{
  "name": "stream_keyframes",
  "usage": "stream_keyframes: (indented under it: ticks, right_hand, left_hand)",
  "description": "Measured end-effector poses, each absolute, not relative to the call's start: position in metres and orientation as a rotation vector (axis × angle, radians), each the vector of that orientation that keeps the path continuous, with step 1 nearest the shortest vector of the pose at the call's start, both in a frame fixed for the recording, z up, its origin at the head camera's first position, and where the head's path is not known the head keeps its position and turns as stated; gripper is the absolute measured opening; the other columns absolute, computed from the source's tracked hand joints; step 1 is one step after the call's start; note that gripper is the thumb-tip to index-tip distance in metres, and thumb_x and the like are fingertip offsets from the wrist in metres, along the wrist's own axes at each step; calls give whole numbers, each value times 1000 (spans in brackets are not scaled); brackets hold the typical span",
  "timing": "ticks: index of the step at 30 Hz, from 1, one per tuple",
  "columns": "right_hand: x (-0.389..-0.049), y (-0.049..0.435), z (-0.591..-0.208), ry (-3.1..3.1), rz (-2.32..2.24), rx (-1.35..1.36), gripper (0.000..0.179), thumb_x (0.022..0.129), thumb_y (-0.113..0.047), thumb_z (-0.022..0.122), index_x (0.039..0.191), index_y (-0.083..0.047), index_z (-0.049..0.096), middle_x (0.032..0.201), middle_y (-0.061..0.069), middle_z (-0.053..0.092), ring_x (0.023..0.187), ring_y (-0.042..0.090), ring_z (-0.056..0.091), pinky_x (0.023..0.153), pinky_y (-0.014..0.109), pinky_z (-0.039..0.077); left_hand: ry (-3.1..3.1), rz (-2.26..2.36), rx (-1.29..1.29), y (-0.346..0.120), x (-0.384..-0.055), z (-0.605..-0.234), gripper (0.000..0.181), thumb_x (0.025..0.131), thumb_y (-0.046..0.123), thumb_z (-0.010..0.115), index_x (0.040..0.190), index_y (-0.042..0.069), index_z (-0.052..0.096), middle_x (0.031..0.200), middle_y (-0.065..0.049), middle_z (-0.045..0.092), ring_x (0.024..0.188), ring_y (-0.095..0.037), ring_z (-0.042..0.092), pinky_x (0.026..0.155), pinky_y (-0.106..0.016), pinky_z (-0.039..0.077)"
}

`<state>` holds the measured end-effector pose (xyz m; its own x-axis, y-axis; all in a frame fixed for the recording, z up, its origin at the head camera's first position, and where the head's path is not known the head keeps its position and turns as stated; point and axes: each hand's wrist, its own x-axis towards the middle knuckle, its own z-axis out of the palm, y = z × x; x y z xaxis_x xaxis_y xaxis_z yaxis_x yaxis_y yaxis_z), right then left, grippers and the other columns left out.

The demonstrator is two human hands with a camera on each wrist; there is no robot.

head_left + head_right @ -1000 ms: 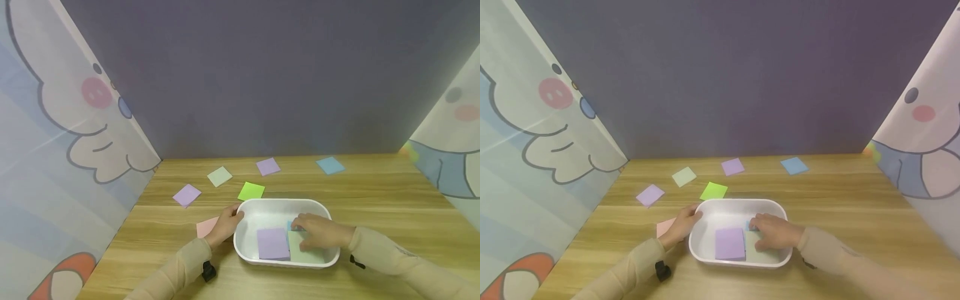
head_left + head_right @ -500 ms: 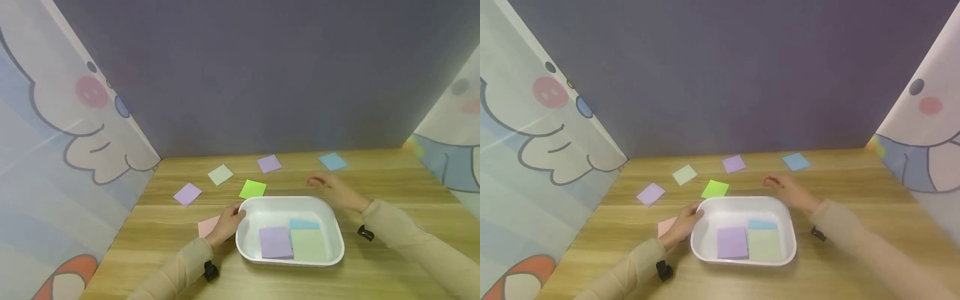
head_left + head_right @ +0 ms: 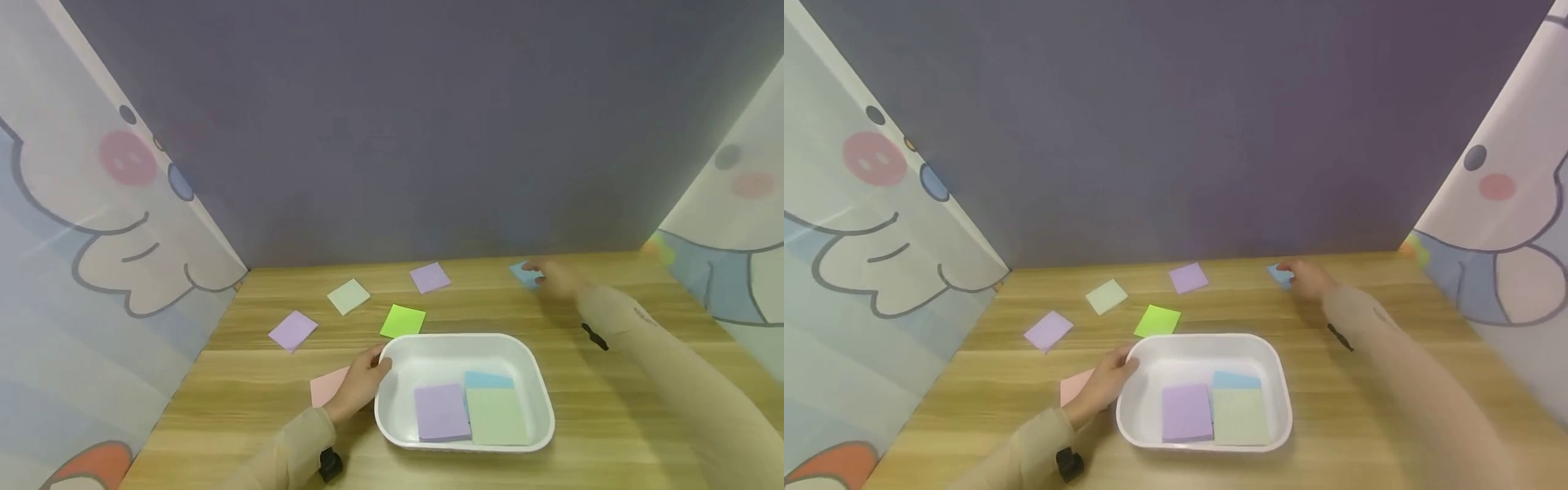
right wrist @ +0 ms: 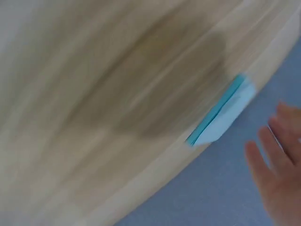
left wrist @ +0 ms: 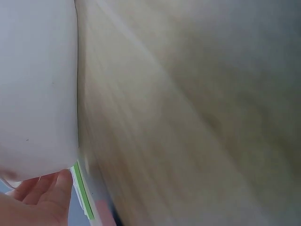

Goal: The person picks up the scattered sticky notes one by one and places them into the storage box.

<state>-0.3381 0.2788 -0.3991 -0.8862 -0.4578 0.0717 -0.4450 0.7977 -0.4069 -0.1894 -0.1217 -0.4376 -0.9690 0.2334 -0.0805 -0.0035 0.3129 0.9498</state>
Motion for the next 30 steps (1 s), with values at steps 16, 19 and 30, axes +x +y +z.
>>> stream_keyframes:
  ticks: [16,19,30]
  right_hand:
    - [-373,293,-398,2798,-416,-579,59,78,7,60,131,14,36,128,40,37,112,54,39,90,62,39]
    - [-375,290,-400,2775,-376,-565,66,76,3,65,131,17,32,132,41,31,117,56,33,96,64,32]
    - [-394,286,-404,2647,-344,-554,78,71,3,69,137,10,27,116,37,42,90,39,46,68,39,45]
  left_hand:
    - [2334,1762,229,-123,-176,-438,38,96,8,42,129,-9,44,119,-29,54,98,-33,61,73,-37,56]
    - [2328,1771,236,-123,-176,-439,37,95,7,42,129,-10,44,122,-30,52,100,-34,59,75,-38,56]
    - [2323,1774,211,-122,-176,-435,39,96,16,44,131,-2,46,121,-24,55,95,-27,62,70,-32,57]
